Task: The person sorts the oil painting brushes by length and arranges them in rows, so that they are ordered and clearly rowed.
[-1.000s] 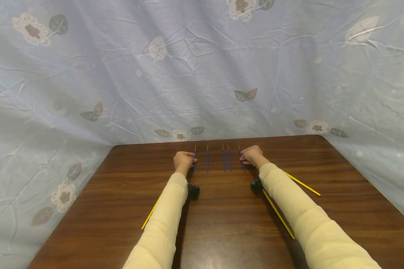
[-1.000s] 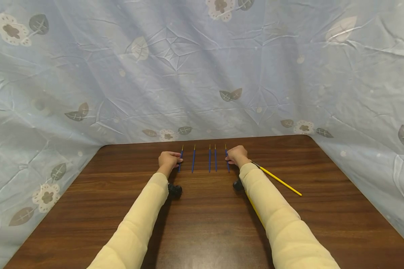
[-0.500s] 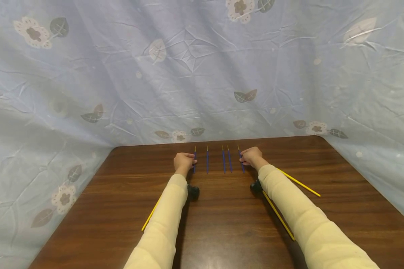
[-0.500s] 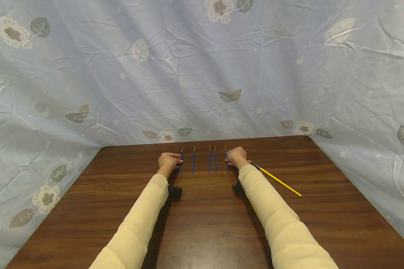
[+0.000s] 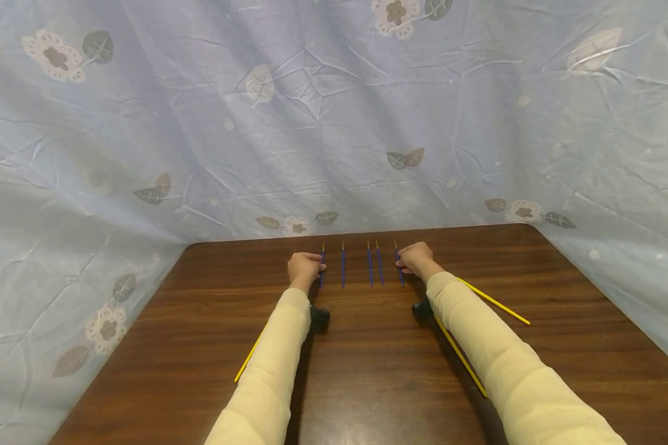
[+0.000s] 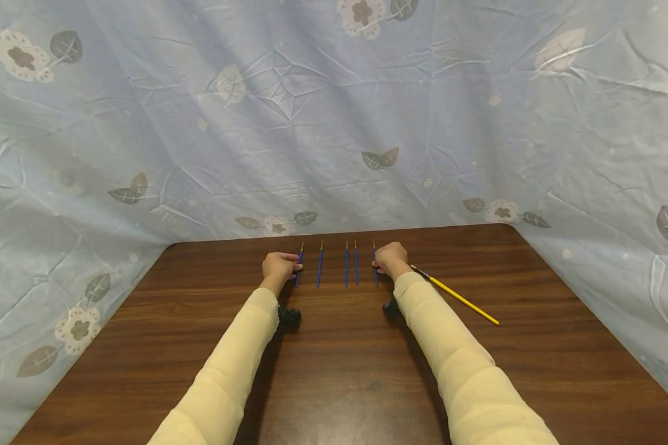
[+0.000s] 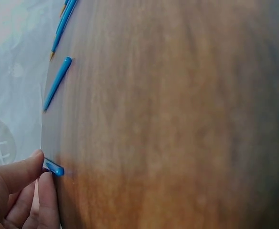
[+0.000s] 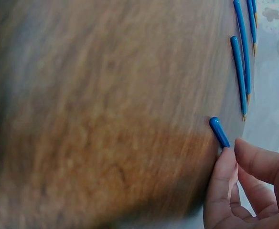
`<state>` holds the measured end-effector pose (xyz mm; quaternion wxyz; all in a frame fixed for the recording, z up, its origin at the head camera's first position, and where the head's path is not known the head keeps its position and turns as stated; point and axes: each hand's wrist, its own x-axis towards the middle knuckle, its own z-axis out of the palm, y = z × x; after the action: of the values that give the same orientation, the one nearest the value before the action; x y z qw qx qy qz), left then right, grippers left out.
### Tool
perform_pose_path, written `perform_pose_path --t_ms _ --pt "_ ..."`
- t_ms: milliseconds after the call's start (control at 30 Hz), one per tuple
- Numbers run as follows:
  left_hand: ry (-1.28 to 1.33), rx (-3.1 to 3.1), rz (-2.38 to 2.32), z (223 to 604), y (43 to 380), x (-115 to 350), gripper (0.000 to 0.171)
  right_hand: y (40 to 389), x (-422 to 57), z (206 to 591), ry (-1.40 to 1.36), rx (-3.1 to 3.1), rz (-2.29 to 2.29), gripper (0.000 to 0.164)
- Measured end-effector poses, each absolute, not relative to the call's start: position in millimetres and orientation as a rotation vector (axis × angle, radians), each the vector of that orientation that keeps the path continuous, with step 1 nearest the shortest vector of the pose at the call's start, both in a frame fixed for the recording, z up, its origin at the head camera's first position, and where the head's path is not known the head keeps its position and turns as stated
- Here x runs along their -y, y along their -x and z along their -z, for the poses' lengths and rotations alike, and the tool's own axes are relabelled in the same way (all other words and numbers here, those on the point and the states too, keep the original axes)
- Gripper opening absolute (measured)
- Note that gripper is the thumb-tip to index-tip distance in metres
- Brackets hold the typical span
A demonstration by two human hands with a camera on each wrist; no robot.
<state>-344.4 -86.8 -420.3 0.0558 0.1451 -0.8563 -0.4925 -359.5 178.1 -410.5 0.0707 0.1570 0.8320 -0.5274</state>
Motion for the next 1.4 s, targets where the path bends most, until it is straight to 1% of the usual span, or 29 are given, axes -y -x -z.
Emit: perform_pose_path --t_ms 267,667,933,1133,1400 --pt "-0.458 2.589 1.512 422 350 87 0.021 361 -177 411 -0.503 -2.52 1.587 0.034" --pt "-0.46 2.592 1.521 415 353 87 0.023 364 -184 405 -0.45 -2.536 1.575 0.034" --pt "-0.365 2.632 1.594 401 352 91 0.029 353 -184 383 -0.331 -2.473 1.64 0.04" --pt "-0.228 2.66 1.667 387 347 97 0.035 340 -183 368 -0.2 -2.403 1.697 0.043" --pt "-0.099 2.656 1.792 365 323 116 0.036 323 -197 355 -0.048 -2.388 1.664 0.044"
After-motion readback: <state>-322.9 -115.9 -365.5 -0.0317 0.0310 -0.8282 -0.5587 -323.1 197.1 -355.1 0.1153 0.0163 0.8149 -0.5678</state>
